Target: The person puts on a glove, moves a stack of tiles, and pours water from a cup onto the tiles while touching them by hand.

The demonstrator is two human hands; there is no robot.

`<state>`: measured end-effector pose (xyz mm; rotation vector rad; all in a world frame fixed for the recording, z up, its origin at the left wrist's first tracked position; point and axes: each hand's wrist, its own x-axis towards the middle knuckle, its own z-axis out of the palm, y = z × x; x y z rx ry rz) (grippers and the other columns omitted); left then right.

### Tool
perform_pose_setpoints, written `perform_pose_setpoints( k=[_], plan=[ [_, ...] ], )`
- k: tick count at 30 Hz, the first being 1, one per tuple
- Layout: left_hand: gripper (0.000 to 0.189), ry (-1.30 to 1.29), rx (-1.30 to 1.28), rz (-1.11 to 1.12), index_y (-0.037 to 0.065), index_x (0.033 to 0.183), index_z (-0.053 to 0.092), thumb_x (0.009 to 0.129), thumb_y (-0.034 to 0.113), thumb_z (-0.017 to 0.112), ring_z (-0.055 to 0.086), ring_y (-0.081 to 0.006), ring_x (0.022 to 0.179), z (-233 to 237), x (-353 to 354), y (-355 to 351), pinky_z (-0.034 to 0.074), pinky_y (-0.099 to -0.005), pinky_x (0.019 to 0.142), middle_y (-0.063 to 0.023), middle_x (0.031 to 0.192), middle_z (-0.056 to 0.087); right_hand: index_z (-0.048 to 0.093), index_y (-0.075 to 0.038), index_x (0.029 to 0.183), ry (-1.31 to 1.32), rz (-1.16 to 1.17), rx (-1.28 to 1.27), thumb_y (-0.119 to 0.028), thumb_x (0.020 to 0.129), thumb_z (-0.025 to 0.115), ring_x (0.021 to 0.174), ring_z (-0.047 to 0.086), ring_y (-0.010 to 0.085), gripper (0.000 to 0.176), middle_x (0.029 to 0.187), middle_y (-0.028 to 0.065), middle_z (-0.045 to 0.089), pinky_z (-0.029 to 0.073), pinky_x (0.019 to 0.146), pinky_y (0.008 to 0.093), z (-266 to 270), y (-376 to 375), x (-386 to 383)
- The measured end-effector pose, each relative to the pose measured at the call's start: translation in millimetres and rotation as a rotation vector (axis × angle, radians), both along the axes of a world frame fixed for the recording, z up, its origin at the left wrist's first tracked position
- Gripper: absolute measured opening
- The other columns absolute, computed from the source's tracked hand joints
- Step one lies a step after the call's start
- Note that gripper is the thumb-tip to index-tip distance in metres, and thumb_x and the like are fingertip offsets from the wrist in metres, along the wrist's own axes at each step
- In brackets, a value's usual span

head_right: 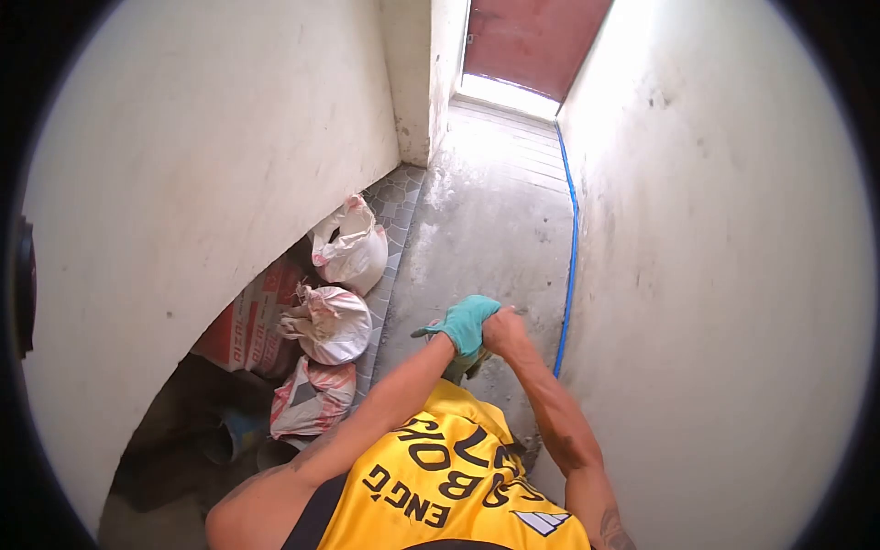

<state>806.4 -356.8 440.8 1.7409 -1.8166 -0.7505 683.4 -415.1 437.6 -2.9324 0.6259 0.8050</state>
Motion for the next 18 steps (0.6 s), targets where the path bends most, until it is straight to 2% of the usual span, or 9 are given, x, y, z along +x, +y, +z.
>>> perform_pose_setpoints(
  k=[4, 6, 8, 9, 10, 12, 15, 17, 18],
  plan=[
    [0.036, 0.056, -0.019, 0.062, 0.012, 0.08, 0.069, 0.09, 0.043, 0.054, 0.065, -0.0376, 0.078, -31, 36, -60, 0.05, -0.0453, 0.07, -0.0185, 0.084, 0.067, 0.073, 0.0, 0.078, -0.139, -0.155, 0.067, -0.02, 0.081, 0.056, 0.079, 0.066, 0.0454, 0.026, 0.079, 0.0235, 0.069, 0.049, 0.092, 0.0513, 37, -38, 36],
    [0.017, -0.181, 0.143, 0.04, 0.016, 0.081, 0.071, 0.071, 0.029, 0.068, 0.069, -0.03, 0.074, -11, 58, -85, 0.05, -0.0423, 0.063, -0.0132, 0.082, 0.07, 0.069, -0.002, 0.098, -0.067, -0.151, 0.193, -0.025, 0.08, 0.061, 0.087, 0.064, 0.0473, 0.03, 0.102, 0.0354, 0.06, 0.05, 0.09, 0.0496, 26, -69, 52],
    [0.016, -0.286, 0.143, 0.233, 0.017, 0.08, 0.07, 0.069, 0.029, 0.068, 0.069, -0.0287, 0.071, -31, 73, -114, 0.05, -0.0415, 0.061, -0.0125, 0.077, 0.069, 0.065, -0.004, 0.109, -0.143, -0.239, 0.261, -0.028, 0.079, 0.064, 0.091, 0.063, 0.0477, 0.038, 0.117, 0.0406, 0.051, 0.049, 0.091, 0.0482, 104, -75, 83],
    [0.017, -0.404, -0.042, 0.185, 0.018, 0.08, 0.069, 0.069, 0.031, 0.067, 0.069, -0.0259, 0.071, -48, 91, -122, 0.049, -0.04, 0.061, -0.0106, 0.078, 0.07, 0.06, -0.007, 0.119, -0.139, -0.226, 0.366, -0.029, 0.078, 0.067, 0.101, 0.059, 0.0473, 0.047, 0.131, 0.0401, 0.04, 0.051, 0.088, 0.0455, 107, -83, 88],
    [0.017, -0.17, -0.132, 0.212, 0.018, 0.08, 0.068, 0.07, 0.032, 0.067, 0.068, -0.0261, 0.072, -75, 100, -130, 0.05, -0.0403, 0.061, -0.0103, 0.079, 0.07, 0.06, -0.006, 0.119, -0.217, -0.27, 0.335, -0.028, 0.078, 0.068, 0.104, 0.058, 0.0471, 0.047, 0.131, 0.0392, 0.041, 0.051, 0.088, 0.046, 109, -89, 96],
    [0.019, 0.066, -0.183, 0.295, 0.017, 0.082, 0.068, 0.071, 0.032, 0.066, 0.068, -0.026, 0.071, -77, 117, -126, 0.049, -0.0402, 0.061, -0.0102, 0.079, 0.07, 0.06, -0.004, 0.118, -0.366, -0.325, 0.289, -0.025, 0.078, 0.068, 0.109, 0.056, 0.0467, 0.046, 0.131, 0.0374, 0.043, 0.05, 0.088, 0.047, 109, -95, 116],
    [0.021, 0.002, -0.115, 0.488, 0.016, 0.084, 0.068, 0.072, 0.033, 0.065, 0.067, -0.0257, 0.071, -55, 129, -115, 0.049, -0.04, 0.061, -0.0101, 0.079, 0.069, 0.058, -0.002, 0.122, -0.282, -0.465, -0.008, -0.022, 0.077, 0.072, 0.115, 0.056, 0.0391, 0.051, 0.131, 0.0284, 0.051, 0.048, 0.093, 0.0433, 90, -109, 160],
    [0.022, -0.103, -0.056, 0.614, 0.015, 0.085, 0.068, 0.073, 0.034, 0.064, 0.067, -0.0255, 0.071, -47, 133, -112, 0.049, -0.0399, 0.061, -0.0101, 0.08, 0.069, 0.059, -0.004, 0.122, -0.514, -0.053, 0.451, -0.024, 0.076, 0.074, 0.114, 0.055, 0.0395, 0.053, 0.129, 0.0232, 0.054, 0.046, 0.096, 0.0437, 24, -152, 161],
    [0.023, -0.14, -0.03, 0.681, 0.015, 0.086, 0.068, 0.074, 0.034, 0.064, 0.067, -0.0254, 0.071, -43, 138, -111, 0.049, -0.0398, 0.061, -0.0101, 0.08, 0.069, 0.059, -0.005, 0.121, -0.606, 0.153, 0.691, -0.025, 0.075, 0.075, 0.114, 0.055, 0.0397, 0.053, 0.129, 0.0206, 0.056, 0.045, 0.097, 0.044, 19, -156, 180]
  ],
)
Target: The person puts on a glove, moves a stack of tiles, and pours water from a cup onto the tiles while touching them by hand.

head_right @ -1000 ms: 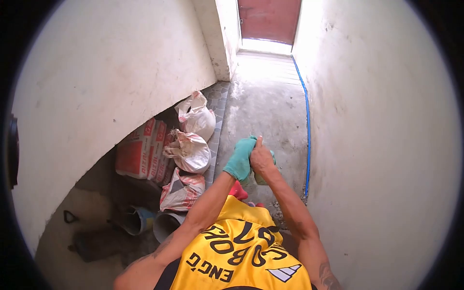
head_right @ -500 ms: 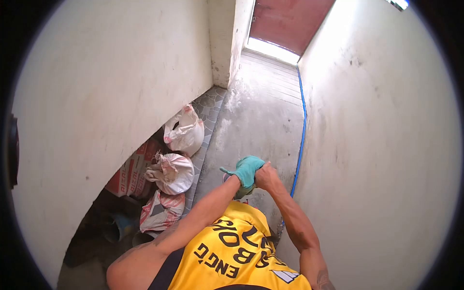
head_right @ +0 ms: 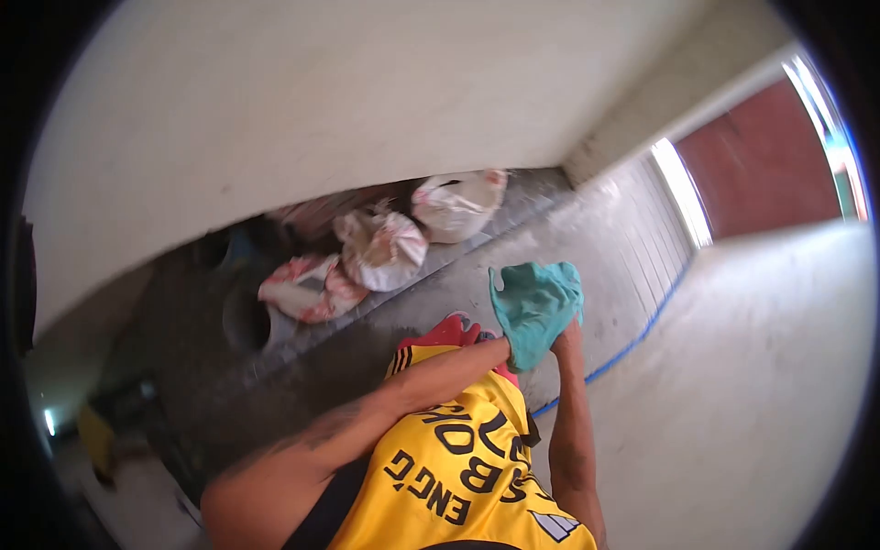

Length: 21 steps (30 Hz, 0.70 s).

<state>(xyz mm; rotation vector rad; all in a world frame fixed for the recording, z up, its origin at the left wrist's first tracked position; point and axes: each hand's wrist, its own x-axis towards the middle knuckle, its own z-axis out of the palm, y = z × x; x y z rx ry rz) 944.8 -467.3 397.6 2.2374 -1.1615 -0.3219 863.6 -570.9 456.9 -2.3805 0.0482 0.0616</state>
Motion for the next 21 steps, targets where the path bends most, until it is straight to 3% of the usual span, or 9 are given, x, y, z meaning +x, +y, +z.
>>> perform_pose_setpoints(
  k=[1, 4, 7, 10, 13, 17, 21],
  plan=[
    [0.024, -0.022, 0.029, 0.061, 0.015, 0.086, 0.068, 0.074, 0.035, 0.063, 0.067, -0.0253, 0.071, 4, 3, 2, 0.049, -0.0397, 0.061, -0.01, 0.08, 0.069, 0.06, -0.005, 0.124, -0.036, 0.086, -0.046, -0.026, 0.074, 0.076, 0.117, 0.054, 0.0359, 0.057, 0.126, 0.0155, 0.06, 0.039, 0.104, 0.0421, -3, -2, 12],
    [0.026, -0.096, 0.116, 0.23, 0.014, 0.089, 0.067, 0.076, 0.036, 0.062, 0.066, -0.025, 0.071, 12, 4, 6, 0.049, -0.0395, 0.061, -0.0099, 0.08, 0.068, 0.061, -0.005, 0.121, 0.069, 0.234, 0.346, -0.023, 0.074, 0.076, 0.121, 0.052, 0.0338, 0.053, 0.124, 0.015, 0.061, 0.037, 0.105, 0.0408, -8, 1, 41],
    [0.028, -0.177, 0.242, 0.39, 0.013, 0.091, 0.067, 0.077, 0.037, 0.061, 0.066, -0.0248, 0.071, 21, 3, 11, 0.049, -0.0393, 0.06, -0.0098, 0.081, 0.068, 0.063, -0.006, 0.119, 0.103, 0.471, 0.349, -0.017, 0.076, 0.074, 0.119, 0.053, 0.033, 0.047, 0.121, 0.015, 0.063, 0.038, 0.104, 0.0413, 3, 2, 70],
    [0.03, -0.267, 0.423, 0.525, 0.012, 0.093, 0.067, 0.078, 0.038, 0.06, 0.065, -0.0245, 0.071, 34, -3, 22, 0.049, -0.0391, 0.06, -0.0097, 0.081, 0.068, 0.056, -0.001, 0.126, -0.153, 0.72, -0.006, -0.012, 0.078, 0.07, 0.114, 0.054, 0.0352, 0.051, 0.123, 0.0192, 0.058, 0.042, 0.099, 0.042, 11, 8, 91],
    [0.032, -0.337, 0.619, 0.621, 0.011, 0.095, 0.067, 0.08, 0.039, 0.059, 0.064, -0.0242, 0.071, 47, -15, 35, 0.048, -0.0389, 0.06, -0.0097, 0.081, 0.067, 0.042, 0.004, 0.136, -0.16, 0.425, -0.064, -0.013, 0.08, 0.067, 0.107, 0.056, 0.0398, 0.063, 0.127, 0.0234, 0.052, 0.046, 0.092, 0.0433, 0, 33, 88],
    [0.035, -0.367, 0.855, 0.644, 0.01, 0.098, 0.066, 0.081, 0.04, 0.057, 0.064, -0.0239, 0.07, 62, -36, 57, 0.048, -0.0386, 0.06, -0.0095, 0.082, 0.067, 0.03, 0.01, 0.14, -0.133, 0.504, -0.171, -0.015, 0.08, 0.067, 0.102, 0.058, 0.0427, 0.075, 0.124, 0.03, 0.048, 0.051, 0.083, 0.0439, 26, 65, 67],
    [0.038, -0.292, 1.108, 0.485, 0.009, 0.1, 0.066, 0.083, 0.041, 0.056, 0.063, -0.0235, 0.07, 84, -69, 86, 0.048, -0.0383, 0.06, -0.0094, 0.082, 0.067, 0.032, 0.013, 0.138, -0.168, 0.673, 0.057, -0.019, 0.076, 0.073, 0.106, 0.056, 0.0433, 0.08, 0.12, 0.0307, 0.051, 0.049, 0.09, 0.0427, 26, 89, 46]
  ],
)
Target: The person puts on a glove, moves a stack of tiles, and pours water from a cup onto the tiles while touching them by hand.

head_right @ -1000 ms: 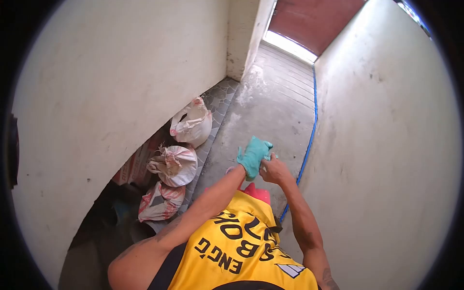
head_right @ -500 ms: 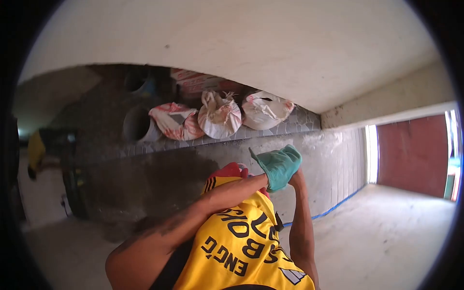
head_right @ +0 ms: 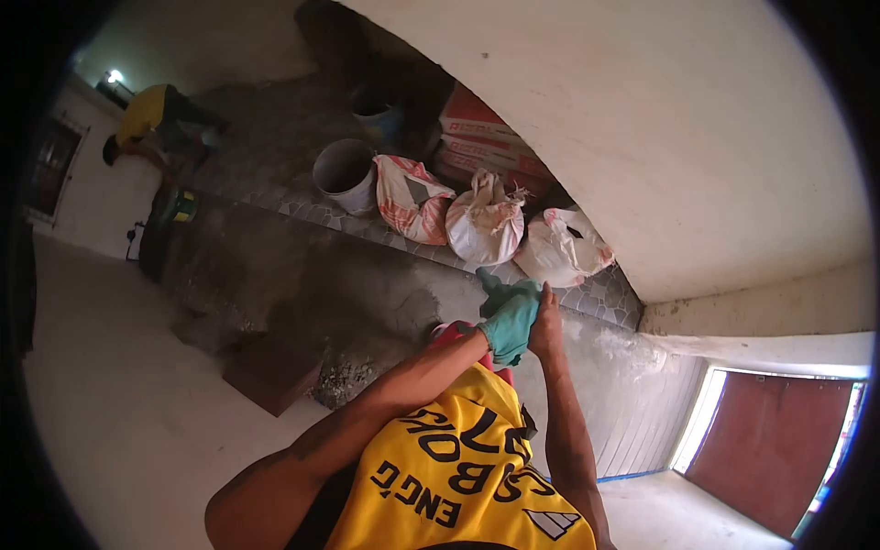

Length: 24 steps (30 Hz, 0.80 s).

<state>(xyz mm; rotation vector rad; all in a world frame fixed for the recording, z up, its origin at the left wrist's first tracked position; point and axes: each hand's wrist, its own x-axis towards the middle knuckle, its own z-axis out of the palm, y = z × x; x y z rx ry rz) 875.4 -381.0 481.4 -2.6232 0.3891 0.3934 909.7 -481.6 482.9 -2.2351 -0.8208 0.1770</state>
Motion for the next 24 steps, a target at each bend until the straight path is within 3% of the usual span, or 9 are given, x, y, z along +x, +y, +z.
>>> perform_pose_setpoints(
  k=[4, 7, 10, 11, 12, 15, 16, 19, 24],
  plan=[
    [0.041, 0.246, -0.029, -0.071, 0.008, 0.103, 0.066, 0.085, 0.042, 0.054, 0.062, -0.0231, 0.07, 31, -33, 34, 0.048, -0.0381, 0.059, -0.0093, 0.083, 0.066, 0.038, 0.008, 0.138, 0.143, 0.113, -0.055, -0.021, 0.077, 0.075, 0.119, 0.052, 0.0381, 0.077, 0.126, 0.0281, 0.052, 0.041, 0.101, 0.039, -3, 20, -18],
    [0.024, 0.173, -0.565, 0.008, 0.008, 0.092, 0.063, 0.081, 0.029, 0.062, 0.06, -0.0246, 0.056, 50, -53, 67, 0.045, -0.0397, 0.05, -0.0051, 0.066, 0.059, 0.037, 0.008, 0.139, 0.301, 0.295, -0.07, -0.018, 0.077, 0.075, 0.124, 0.05, 0.0352, 0.077, 0.131, 0.0266, 0.051, 0.042, 0.101, 0.0373, 1, 32, -14],
    [0.014, -0.458, -1.59, 0.331, 0.007, 0.083, 0.057, 0.077, 0.012, 0.068, 0.062, -0.0267, 0.066, 14, -86, 116, 0.048, -0.0397, 0.06, -0.0076, 0.071, 0.059, 0.033, 0.001, 0.145, 0.878, 0.036, 0.346, -0.037, 0.084, 0.068, 0.127, 0.047, 0.0358, 0.08, 0.139, 0.0219, 0.046, 0.043, 0.101, 0.0428, -1, 30, -19],
    [0.015, -0.554, -1.498, 0.281, 0.007, 0.083, 0.057, 0.077, 0.013, 0.069, 0.062, -0.0266, 0.069, 19, -93, 129, 0.049, -0.0395, 0.062, -0.0083, 0.076, 0.06, 0.031, -0.001, 0.147, 1.072, -0.057, 0.477, -0.044, 0.087, 0.066, 0.128, 0.046, 0.0359, 0.082, 0.141, 0.0203, 0.044, 0.043, 0.101, 0.0446, -3, 30, -25],
    [0.016, -0.651, -1.402, 0.236, 0.008, 0.083, 0.057, 0.076, 0.015, 0.069, 0.062, -0.0264, 0.073, 29, -100, 142, 0.049, -0.0392, 0.065, -0.009, 0.08, 0.06, 0.028, -0.005, 0.149, 0.852, 0.026, 0.24, -0.061, 0.088, 0.057, 0.131, 0.043, 0.0364, 0.088, 0.145, 0.0179, 0.04, 0.042, 0.101, 0.052, 2, 33, -33],
    [0.018, -0.626, -1.171, 0.196, 0.011, 0.09, 0.059, 0.08, 0.025, 0.067, 0.061, -0.0254, 0.089, 81, -123, 166, 0.049, -0.0375, 0.078, -0.0074, 0.095, 0.06, 0.029, -0.005, 0.148, 1.28, 0.268, 0.568, -0.062, 0.088, 0.056, 0.131, 0.043, 0.0368, 0.087, 0.145, 0.0157, 0.041, 0.042, 0.101, 0.0528, -7, 60, -69],
    [0.019, -0.627, -1.114, 0.205, 0.011, 0.09, 0.059, 0.08, 0.025, 0.066, 0.06, -0.0254, 0.089, 89, -126, 167, 0.048, -0.0376, 0.078, -0.0073, 0.095, 0.06, 0.03, -0.007, 0.147, 1.447, 0.09, 0.635, -0.062, 0.088, 0.054, 0.128, 0.046, 0.0355, 0.084, 0.143, 0.0133, 0.044, 0.042, 0.103, 0.0516, 14, 88, -87],
    [0.019, -0.756, -0.952, 0.255, 0.011, 0.092, 0.06, 0.081, 0.026, 0.064, 0.06, -0.0253, 0.09, 94, -131, 168, 0.048, -0.0376, 0.08, -0.0071, 0.095, 0.06, 0.041, -0.005, 0.14, 1.668, 0.165, 1.072, -0.045, 0.094, 0.058, 0.121, 0.052, 0.0279, 0.063, 0.132, 0.0128, 0.054, 0.047, 0.098, 0.0449, 41, 152, -114],
    [0.021, -0.97, -0.528, 0.447, 0.011, 0.096, 0.06, 0.083, 0.026, 0.061, 0.059, -0.0253, 0.093, 65, -124, 211, 0.047, -0.0377, 0.082, -0.0067, 0.096, 0.061, 0.054, -0.003, 0.124, 1.451, 0.001, 0.905, -0.032, 0.096, 0.057, 0.097, 0.064, 0.0226, 0.041, 0.111, 0.0099, 0.065, 0.053, 0.088, 0.0379, 31, 239, -101]
  ],
)
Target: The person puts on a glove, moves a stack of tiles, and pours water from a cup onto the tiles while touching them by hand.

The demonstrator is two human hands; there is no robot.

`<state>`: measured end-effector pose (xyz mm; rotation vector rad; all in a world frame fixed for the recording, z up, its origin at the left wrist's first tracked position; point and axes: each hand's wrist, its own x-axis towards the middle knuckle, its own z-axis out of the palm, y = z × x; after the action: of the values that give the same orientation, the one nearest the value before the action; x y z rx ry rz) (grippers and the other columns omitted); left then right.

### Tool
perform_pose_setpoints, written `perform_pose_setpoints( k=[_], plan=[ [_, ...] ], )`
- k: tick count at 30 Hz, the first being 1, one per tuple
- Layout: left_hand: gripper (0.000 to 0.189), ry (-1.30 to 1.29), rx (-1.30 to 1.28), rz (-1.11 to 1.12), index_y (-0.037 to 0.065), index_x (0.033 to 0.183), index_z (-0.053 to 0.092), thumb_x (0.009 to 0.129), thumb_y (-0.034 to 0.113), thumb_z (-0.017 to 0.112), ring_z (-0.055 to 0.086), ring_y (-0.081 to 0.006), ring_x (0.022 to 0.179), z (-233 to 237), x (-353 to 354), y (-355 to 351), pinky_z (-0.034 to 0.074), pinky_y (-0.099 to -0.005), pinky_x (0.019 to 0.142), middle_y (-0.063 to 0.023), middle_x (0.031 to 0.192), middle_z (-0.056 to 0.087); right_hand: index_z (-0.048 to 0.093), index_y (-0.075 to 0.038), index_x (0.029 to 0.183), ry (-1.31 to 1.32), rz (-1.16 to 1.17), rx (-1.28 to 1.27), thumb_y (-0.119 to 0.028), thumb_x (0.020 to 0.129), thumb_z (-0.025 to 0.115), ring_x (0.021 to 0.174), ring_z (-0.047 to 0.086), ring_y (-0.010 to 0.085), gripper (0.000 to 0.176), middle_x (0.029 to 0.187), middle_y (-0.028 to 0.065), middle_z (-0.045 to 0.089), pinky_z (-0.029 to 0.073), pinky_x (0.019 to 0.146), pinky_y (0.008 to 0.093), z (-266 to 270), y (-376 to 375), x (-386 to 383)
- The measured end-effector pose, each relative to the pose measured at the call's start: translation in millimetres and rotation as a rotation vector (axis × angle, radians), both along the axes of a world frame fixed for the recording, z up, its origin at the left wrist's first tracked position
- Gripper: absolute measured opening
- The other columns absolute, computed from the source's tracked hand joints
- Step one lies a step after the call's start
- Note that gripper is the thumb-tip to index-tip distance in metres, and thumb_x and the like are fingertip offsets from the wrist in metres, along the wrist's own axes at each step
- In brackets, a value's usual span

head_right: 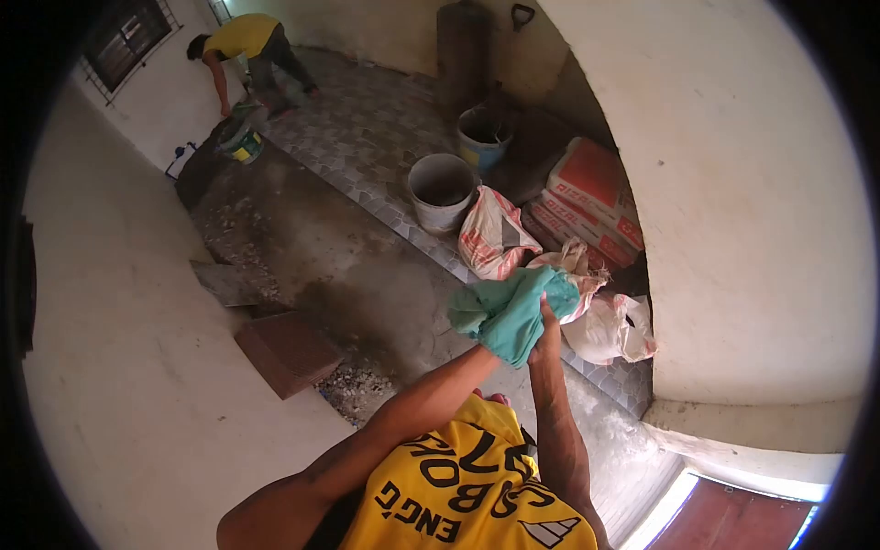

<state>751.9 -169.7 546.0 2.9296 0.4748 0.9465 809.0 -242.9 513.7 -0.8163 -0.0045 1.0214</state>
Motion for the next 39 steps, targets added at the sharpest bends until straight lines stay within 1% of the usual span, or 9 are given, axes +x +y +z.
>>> perform_pose_setpoints(
  k=[2, 9, 15, 25, 26, 29, 32, 35, 39],
  plan=[
    [0.022, 0.015, 0.135, 0.172, 0.01, 0.097, 0.06, 0.083, 0.027, 0.06, 0.059, -0.0253, 0.094, -16, -1, 19, 0.047, -0.0378, 0.083, -0.0065, 0.096, 0.061, 0.056, -0.003, 0.121, -0.009, -0.042, -0.147, -0.027, 0.097, 0.054, 0.093, 0.065, 0.0225, 0.034, 0.109, 0.0099, 0.066, 0.054, 0.084, 0.0367, -5, 25, -3],
    [0.026, 0.095, 0.4, 0.567, 0.01, 0.102, 0.061, 0.085, 0.028, 0.055, 0.058, -0.0252, 0.097, -44, -38, 69, 0.046, -0.0379, 0.087, -0.0059, 0.097, 0.061, 0.058, -0.003, 0.12, -0.026, 0.064, -0.106, -0.025, 0.095, 0.056, 0.094, 0.065, 0.0225, 0.033, 0.11, 0.0101, 0.066, 0.054, 0.083, 0.0359, -24, 85, -41],
    [0.027, -0.248, 0.33, 0.491, 0.007, 0.102, 0.061, 0.085, 0.026, 0.053, 0.059, -0.0252, 0.093, -60, -79, 101, 0.047, -0.0415, 0.083, -0.0067, 0.098, 0.061, 0.058, -0.003, 0.12, -0.087, 0.176, -0.136, -0.027, 0.094, 0.057, 0.095, 0.065, 0.0221, 0.035, 0.11, 0.0101, 0.066, 0.053, 0.084, 0.0362, -58, 131, -66],
    [0.023, 0.225, 0.23, 0.75, 0.005, 0.098, 0.06, 0.084, 0.022, 0.053, 0.062, -0.0281, 0.084, -28, -133, 142, 0.051, -0.0436, 0.076, -0.0099, 0.095, 0.062, 0.058, -0.003, 0.12, -0.317, 0.394, -0.114, -0.029, 0.092, 0.06, 0.097, 0.064, 0.0215, 0.038, 0.112, 0.0102, 0.066, 0.053, 0.084, 0.0366, -111, 184, -78],
    [0.021, 0.293, 0.176, 0.755, 0.004, 0.097, 0.059, 0.084, 0.02, 0.053, 0.063, -0.0294, 0.082, -25, -138, 145, 0.051, -0.0439, 0.074, -0.0114, 0.094, 0.063, 0.058, -0.003, 0.12, -0.29, 0.452, -0.08, -0.029, 0.092, 0.06, 0.097, 0.064, 0.0214, 0.038, 0.112, 0.0102, 0.066, 0.053, 0.084, 0.0366, -108, 190, -77],
    [0.019, -0.115, -0.225, 0.242, 0.004, 0.083, 0.061, 0.076, 0.022, 0.06, 0.064, -0.0309, 0.062, -22, -176, 173, 0.052, -0.0413, 0.059, -0.0118, 0.076, 0.065, 0.059, -0.002, 0.119, -0.233, 0.654, -0.066, -0.031, 0.09, 0.062, 0.095, 0.065, 0.0215, 0.041, 0.11, 0.0099, 0.067, 0.054, 0.081, 0.0391, -68, 206, -94],
    [0.015, 0.003, -0.475, 0.12, 0.006, 0.089, 0.056, 0.075, 0.006, 0.061, 0.063, -0.0353, 0.085, 15, -219, 183, 0.051, -0.0438, 0.074, -0.0174, 0.094, 0.063, 0.057, -0.001, 0.121, -0.435, 0.87, -0.281, -0.035, 0.088, 0.065, 0.098, 0.064, 0.0259, 0.048, 0.111, 0.0101, 0.065, 0.054, 0.085, 0.0432, -47, 221, -107],
    [0.025, 0.198, -0.469, 0.214, 0.007, 0.096, 0.058, 0.073, 0.005, 0.064, 0.062, -0.0356, 0.092, 83, -266, 184, 0.051, -0.043, 0.078, -0.0159, 0.098, 0.062, 0.055, -0.001, 0.123, -0.535, 1.087, -0.276, -0.038, 0.088, 0.065, 0.102, 0.063, 0.0269, 0.053, 0.117, 0.0122, 0.062, 0.054, 0.087, 0.0443, -2, 228, -127],
    [0.037, 0.147, -0.345, 0.214, 0.007, 0.116, 0.058, 0.08, 0.011, 0.062, 0.06, -0.0332, 0.103, 83, -305, 215, 0.05, -0.0402, 0.086, -0.0158, 0.11, 0.063, 0.052, 0.002, 0.125, -0.492, 1.347, -0.283, -0.062, 0.086, 0.06, 0.107, 0.06, 0.028, 0.075, 0.118, 0.0138, 0.06, 0.052, 0.09, 0.045, 23, 253, -124]
  ],
)
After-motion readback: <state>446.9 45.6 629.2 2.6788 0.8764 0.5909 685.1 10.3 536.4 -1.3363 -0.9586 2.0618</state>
